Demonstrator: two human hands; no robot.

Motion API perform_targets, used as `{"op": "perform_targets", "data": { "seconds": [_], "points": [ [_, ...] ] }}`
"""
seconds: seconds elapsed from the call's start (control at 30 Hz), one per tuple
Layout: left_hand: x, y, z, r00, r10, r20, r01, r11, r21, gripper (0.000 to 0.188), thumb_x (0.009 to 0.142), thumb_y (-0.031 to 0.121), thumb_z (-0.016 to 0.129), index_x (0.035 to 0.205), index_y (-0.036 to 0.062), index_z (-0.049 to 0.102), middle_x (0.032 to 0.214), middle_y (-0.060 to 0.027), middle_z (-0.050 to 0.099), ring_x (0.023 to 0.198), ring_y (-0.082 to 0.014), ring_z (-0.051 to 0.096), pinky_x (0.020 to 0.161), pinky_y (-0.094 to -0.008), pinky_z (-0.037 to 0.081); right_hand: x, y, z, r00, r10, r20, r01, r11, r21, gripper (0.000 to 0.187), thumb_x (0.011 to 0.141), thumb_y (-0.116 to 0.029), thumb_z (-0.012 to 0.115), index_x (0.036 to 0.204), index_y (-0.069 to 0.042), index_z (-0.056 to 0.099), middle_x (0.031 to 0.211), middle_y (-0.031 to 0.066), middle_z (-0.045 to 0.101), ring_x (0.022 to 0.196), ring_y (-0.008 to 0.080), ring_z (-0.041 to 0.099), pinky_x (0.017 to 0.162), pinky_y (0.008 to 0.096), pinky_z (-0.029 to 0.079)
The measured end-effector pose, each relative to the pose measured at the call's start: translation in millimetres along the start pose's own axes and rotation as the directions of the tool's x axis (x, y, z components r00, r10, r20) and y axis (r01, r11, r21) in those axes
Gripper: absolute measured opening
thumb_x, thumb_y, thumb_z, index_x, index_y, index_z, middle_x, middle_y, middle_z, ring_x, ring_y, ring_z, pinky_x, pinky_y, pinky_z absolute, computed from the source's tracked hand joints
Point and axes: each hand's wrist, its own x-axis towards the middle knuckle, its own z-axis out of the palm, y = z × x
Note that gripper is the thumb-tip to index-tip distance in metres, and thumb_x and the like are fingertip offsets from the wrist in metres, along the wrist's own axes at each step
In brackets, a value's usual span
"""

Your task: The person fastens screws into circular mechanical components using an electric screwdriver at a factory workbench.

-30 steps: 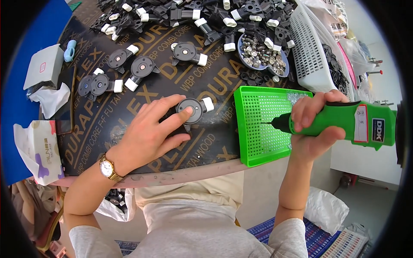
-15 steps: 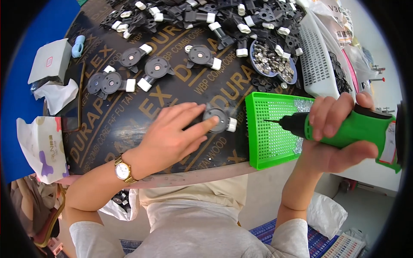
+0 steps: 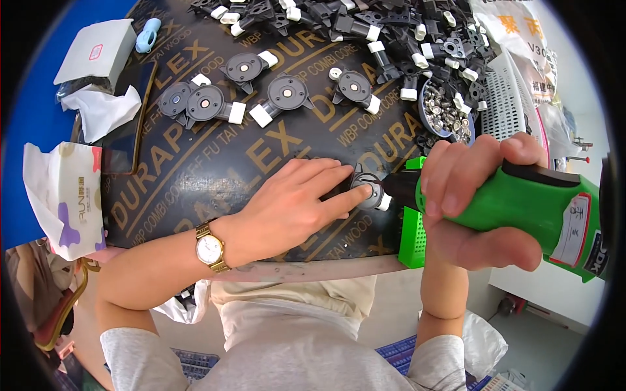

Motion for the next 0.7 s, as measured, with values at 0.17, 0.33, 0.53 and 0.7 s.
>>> {"op": "perform_targets", "data": {
  "seconds": [0.17,0.33,0.53,0.7],
  "points": [
    [0.1,0.0,2.4,1.0,-0.004,-0.006,0.004,1.0,-0.024,0.044,0.073,0.017,0.069,0.115,0.0137,0.059,0.113,-0.01,0.057,0.106,-0.0267,0.053,0.079,-0.037,0.044,7.1,2.4,-2.1,0.993,-0.042,0.106,0.046,0.998,-0.039,0.078,0.073,-0.067,0.056,0.117,-0.004,0.041,0.064,0.0003,0.048,0.043,0.0096,0.041,0.045,0.0224,0.035],
    [-1.5,-1.3,-3.4,0.999,0.003,0.033,-0.001,0.999,-0.046,0.039,0.077,0.014,0.062,0.115,0.0098,0.057,0.113,-0.0134,0.055,0.105,-0.0255,0.052,0.086,-0.0358,0.042,22.2,2.9,19.2,0.957,0.289,0.0,-0.282,0.934,-0.22,0.059,0.078,-0.052,0.065,0.105,-0.005,0.044,0.063,0.0003,0.047,0.045,0.0085,0.039,0.039,0.0207,0.031],
    [-3.8,-2.7,4.5,0.996,0.087,-0.007,-0.085,0.986,0.146,0.042,0.074,0.013,0.059,0.116,0.0112,0.058,0.107,-0.0127,0.06,0.097,-0.0257,0.059,0.078,-0.0332,0.051,13.1,9.1,13.0,0.972,0.158,-0.174,-0.157,0.987,0.022,0.036,0.078,-0.015,0.065,0.103,-0.001,0.044,0.058,0.0043,0.045,0.045,0.0125,0.042,0.039,0.0241,0.035],
    [-5.3,3.7,4.3,0.998,0.055,0.014,-0.056,0.985,0.165,0.043,0.073,0.014,0.06,0.116,0.0087,0.058,0.105,-0.0145,0.061,0.096,-0.025,0.059,0.077,-0.0319,0.051,7.2,4.6,31.8,0.941,0.078,-0.328,-0.111,0.99,-0.082,0.035,0.08,-0.015,0.065,0.103,-0.001,0.042,0.057,0.0033,0.043,0.044,0.0119,0.04,0.041,0.0238,0.035]
  ]
}}
